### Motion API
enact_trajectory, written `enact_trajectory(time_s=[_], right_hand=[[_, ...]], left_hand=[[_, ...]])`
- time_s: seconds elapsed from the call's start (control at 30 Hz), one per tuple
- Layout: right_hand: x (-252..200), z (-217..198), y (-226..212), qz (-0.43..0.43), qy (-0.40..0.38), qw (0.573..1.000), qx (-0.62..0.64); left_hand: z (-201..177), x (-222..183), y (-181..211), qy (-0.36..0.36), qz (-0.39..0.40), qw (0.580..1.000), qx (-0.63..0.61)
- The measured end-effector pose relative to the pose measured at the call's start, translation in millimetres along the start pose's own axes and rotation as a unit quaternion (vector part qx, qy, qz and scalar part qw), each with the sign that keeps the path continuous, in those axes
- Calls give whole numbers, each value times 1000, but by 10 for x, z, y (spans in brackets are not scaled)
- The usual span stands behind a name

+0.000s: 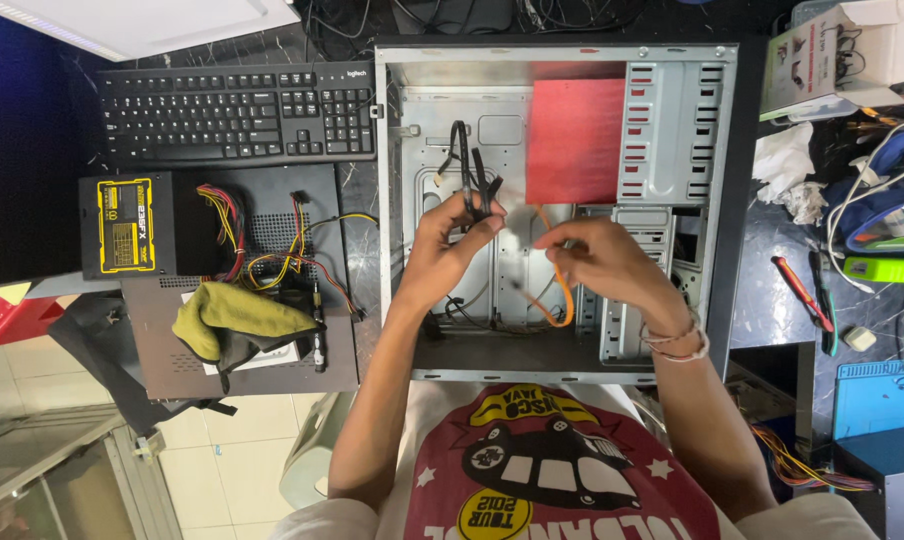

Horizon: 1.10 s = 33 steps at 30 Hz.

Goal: The person wipes a computer side panel with a cloth, picks up several internal components including an optical drive and a power supply unit, and removes a piece of red foam from inside the case.

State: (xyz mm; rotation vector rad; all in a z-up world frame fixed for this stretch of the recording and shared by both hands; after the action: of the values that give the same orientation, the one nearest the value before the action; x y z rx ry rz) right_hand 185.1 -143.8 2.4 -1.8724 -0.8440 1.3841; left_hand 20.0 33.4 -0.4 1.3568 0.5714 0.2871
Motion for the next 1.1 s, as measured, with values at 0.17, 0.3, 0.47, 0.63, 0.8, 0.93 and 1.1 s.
enact_trajectory(time_s=[0.17, 0.3, 0.47, 0.63, 0.8, 0.93, 1.1], right_hand=[[-96, 18, -6, -62, 69, 980, 178], [-32, 56, 48, -78, 116, 940, 311], [-76, 101, -163, -79, 171, 899, 395], [-62, 159, -287, -87, 201, 878, 426], [56, 219, -122, -93, 213, 875, 425], [55, 221, -118, -115, 199, 884, 407], [69, 216, 15, -104, 212, 893, 384]], left_hand=[[49, -50, -14, -21, 2, 1000, 6], [127, -117, -26, -43, -4, 999, -8], [172, -210, -9, -66, -1, 998, -21], [194, -270, 112, -101, 37, 994, -36], [191, -291, 31, -90, 63, 993, -32], [154, -295, -17, -82, 65, 994, -33], [74, -261, -11, -32, 63, 997, -24]])
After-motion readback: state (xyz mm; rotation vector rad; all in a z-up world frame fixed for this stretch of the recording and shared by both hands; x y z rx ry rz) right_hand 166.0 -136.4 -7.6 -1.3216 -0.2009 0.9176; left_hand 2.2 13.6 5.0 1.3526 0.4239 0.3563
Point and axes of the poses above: each hand's wrist, its own x-axis towards the middle knuckle, its own z-axis out of the palm, y = z × x, the point moved 1 cm from there along x, towards the middle knuckle, and after that the axes turned 4 degrees about -z, right-handed, at the moved point
